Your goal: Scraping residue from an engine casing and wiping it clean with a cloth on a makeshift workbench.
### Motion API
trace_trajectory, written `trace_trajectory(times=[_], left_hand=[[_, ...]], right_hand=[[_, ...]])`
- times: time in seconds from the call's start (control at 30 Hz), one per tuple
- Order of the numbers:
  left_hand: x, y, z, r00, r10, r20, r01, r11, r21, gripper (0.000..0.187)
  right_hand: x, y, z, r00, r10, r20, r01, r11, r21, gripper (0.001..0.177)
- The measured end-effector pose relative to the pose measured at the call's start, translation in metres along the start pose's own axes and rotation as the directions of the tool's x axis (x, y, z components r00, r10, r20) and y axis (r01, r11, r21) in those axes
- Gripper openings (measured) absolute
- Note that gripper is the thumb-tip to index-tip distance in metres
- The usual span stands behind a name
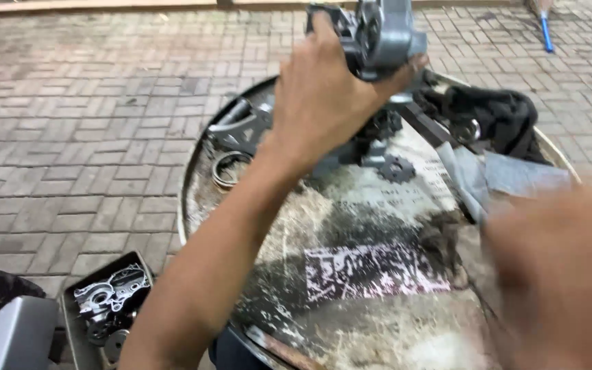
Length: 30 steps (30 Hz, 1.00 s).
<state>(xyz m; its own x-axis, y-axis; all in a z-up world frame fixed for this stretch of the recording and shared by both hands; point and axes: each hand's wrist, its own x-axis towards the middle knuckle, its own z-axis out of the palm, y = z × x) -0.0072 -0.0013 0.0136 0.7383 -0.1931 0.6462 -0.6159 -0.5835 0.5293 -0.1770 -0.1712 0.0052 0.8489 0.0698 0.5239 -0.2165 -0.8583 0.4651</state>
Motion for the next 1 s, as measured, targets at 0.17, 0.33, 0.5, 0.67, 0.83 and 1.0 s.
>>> trace_trajectory(times=[0.17,0.33,0.5,0.67,0.83,1.0], left_hand=[[0.001,0.003,-0.004,0.998,-0.055,0.034,0.053,0.998,0.041,0.086],[0.001,0.001,-0.002,0.996,-0.062,0.058,0.058,0.997,0.057,0.083],[0.001,0.000,-0.001,0.995,-0.071,0.074,0.068,0.997,0.031,0.088],[0.004,0.003,-0.014,0.984,-0.110,0.142,0.112,0.994,-0.005,0.093],[0.008,-0.015,-0.030,0.997,-0.038,0.073,0.054,0.974,-0.221,0.066],[0.012,-0.020,-0.029,0.988,-0.155,-0.002,0.151,0.963,-0.223,0.085]], right_hand=[[-0.017,-0.007,0.000,0.726,0.044,0.687,-0.360,0.875,0.324,0.030],[-0.038,-0.007,0.000,0.087,-0.202,0.975,-0.781,0.594,0.193,0.025],[0.021,-0.019,0.000,0.909,-0.297,-0.294,0.347,0.145,0.927,0.028],[0.052,-0.022,0.034,0.873,-0.197,-0.446,0.473,0.120,0.873,0.032],[0.067,-0.044,0.032,0.904,-0.357,-0.237,0.342,0.268,0.901,0.025],[0.068,-0.055,0.030,0.958,-0.269,-0.100,0.198,0.370,0.908,0.051]])
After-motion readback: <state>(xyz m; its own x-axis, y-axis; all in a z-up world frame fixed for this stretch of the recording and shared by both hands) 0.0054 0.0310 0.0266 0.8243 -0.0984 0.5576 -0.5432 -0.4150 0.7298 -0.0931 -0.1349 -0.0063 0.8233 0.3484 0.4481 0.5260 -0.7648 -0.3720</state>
